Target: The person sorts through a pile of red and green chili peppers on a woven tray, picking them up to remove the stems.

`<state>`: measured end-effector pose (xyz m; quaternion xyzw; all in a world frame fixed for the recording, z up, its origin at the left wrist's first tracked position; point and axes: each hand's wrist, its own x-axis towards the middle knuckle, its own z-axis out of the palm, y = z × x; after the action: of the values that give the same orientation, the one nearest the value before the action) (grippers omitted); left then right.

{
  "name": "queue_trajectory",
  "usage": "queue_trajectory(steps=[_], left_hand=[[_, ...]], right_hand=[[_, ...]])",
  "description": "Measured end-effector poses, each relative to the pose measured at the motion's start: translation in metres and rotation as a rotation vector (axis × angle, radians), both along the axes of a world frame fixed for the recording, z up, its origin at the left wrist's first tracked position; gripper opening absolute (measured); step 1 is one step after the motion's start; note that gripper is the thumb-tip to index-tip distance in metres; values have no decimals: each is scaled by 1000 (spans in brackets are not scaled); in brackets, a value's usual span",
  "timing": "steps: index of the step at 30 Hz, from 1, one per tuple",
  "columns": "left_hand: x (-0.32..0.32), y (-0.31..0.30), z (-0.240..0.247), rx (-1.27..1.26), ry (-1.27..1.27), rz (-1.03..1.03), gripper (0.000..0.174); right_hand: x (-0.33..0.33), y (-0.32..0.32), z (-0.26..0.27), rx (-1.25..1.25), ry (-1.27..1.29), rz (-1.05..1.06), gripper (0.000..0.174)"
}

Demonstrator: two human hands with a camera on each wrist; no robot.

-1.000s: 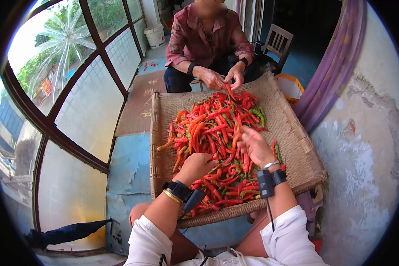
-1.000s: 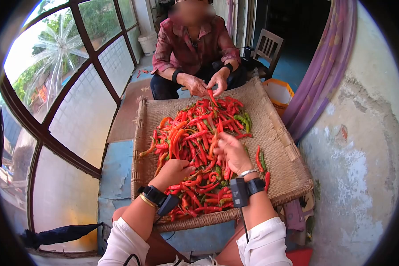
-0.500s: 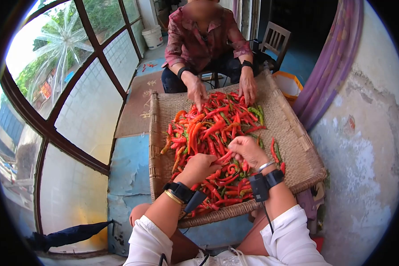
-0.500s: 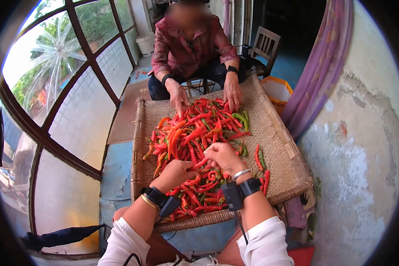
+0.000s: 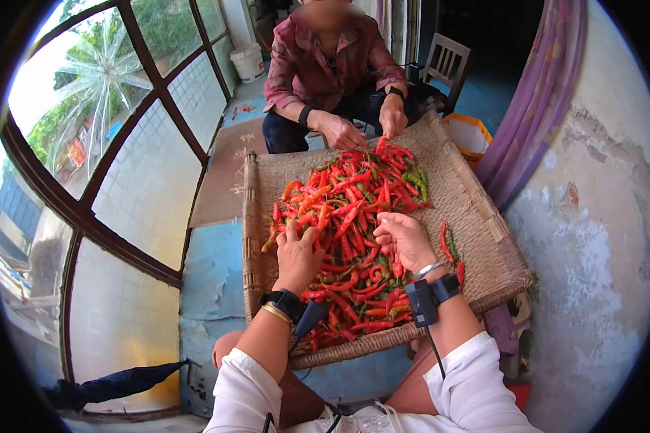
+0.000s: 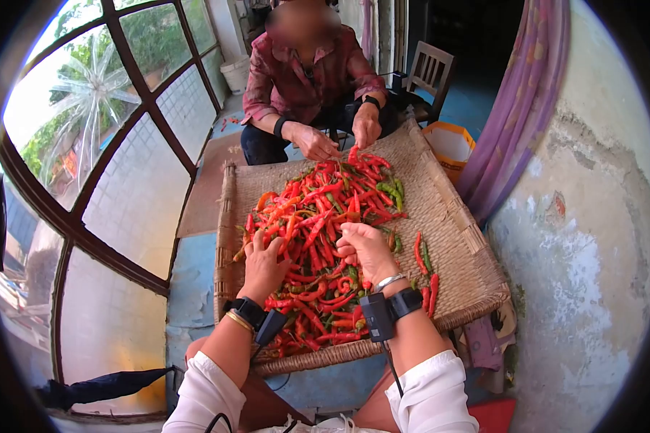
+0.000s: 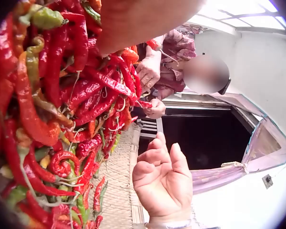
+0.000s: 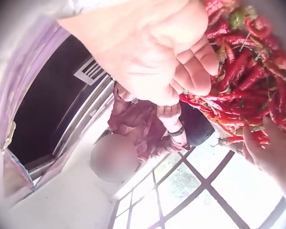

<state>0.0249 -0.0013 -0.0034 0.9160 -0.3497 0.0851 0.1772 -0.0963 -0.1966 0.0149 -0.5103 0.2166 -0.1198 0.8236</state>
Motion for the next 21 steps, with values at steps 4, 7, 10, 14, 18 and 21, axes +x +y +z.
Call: queue_trajectory(steps=[4,7,10,14,18,21], left_hand=[[11,3,-13,-6,56,-12,39],[16,3,-14,-11,54,-38,32],[16,-1,-14,-84,94,-157,23],[0,-9,0,-242,263,-434,16],[-21,-19,15,-402,367,-546,15],[-30,-21,18,-465,369,-572,16]], right_hand=[[2,6,0,-69,64,31,26],[2,8,-1,-117,87,48,26],[4,15,1,-204,118,70,29],[6,22,-2,-332,201,152,29],[6,26,2,-352,273,227,33],[3,32,8,-351,211,150,32]])
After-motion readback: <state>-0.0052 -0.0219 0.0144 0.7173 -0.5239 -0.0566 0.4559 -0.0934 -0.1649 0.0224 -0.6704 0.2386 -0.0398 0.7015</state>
